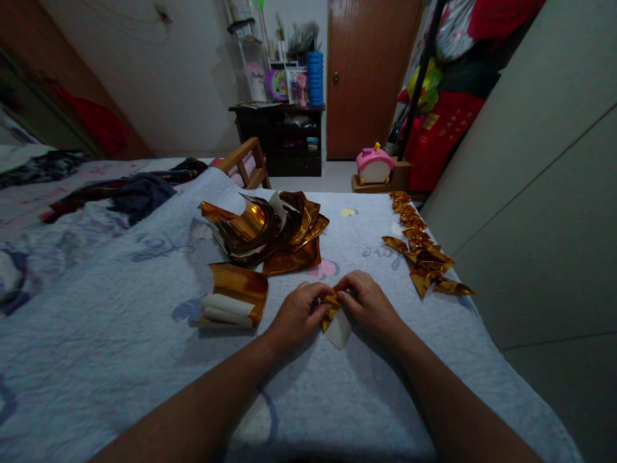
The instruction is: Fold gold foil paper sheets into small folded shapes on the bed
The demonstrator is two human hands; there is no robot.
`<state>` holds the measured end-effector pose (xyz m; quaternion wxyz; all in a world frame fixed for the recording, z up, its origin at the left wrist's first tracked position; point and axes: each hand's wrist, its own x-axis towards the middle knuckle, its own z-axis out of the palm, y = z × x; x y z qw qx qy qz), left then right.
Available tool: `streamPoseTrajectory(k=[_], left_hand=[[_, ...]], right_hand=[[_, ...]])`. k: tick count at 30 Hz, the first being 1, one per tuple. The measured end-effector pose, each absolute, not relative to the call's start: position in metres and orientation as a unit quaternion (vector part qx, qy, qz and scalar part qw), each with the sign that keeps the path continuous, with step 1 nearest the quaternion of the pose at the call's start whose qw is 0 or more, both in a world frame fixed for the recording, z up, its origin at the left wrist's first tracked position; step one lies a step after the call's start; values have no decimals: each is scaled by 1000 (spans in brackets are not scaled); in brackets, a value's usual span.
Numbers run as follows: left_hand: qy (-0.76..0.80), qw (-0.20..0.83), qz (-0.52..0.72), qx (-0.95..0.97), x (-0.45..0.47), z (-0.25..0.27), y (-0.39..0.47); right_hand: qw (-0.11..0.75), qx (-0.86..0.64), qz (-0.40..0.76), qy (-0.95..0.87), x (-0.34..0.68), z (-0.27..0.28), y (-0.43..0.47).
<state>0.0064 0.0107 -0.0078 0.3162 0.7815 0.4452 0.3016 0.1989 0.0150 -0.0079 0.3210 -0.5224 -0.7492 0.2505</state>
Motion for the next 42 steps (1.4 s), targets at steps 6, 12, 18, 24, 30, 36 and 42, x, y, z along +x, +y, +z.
streamPoseTrajectory(k=[6,12,18,24,30,36,42], left_hand=[[439,280,287,804,8,-7,11],[438,248,258,824,9,-8,12],[436,235,250,832,10,-14,12],[442,233,244,831,10,-13,12],[444,219,239,836,10,-12,11],[448,222,232,834,11,-10,11],[460,235,233,824,11,-7,10]], right_hand=[[305,-546,310,-716,196,-4,13],[278,-556,272,-734,197,-9,15],[270,-539,213,-769,198,-17,19],[265,-517,199,-789,199,-19,19],[268,-508,202,-793,200,-21,20],[270,-512,209,-788,199,-19,18],[277,-504,205,-792,200,-20,19]])
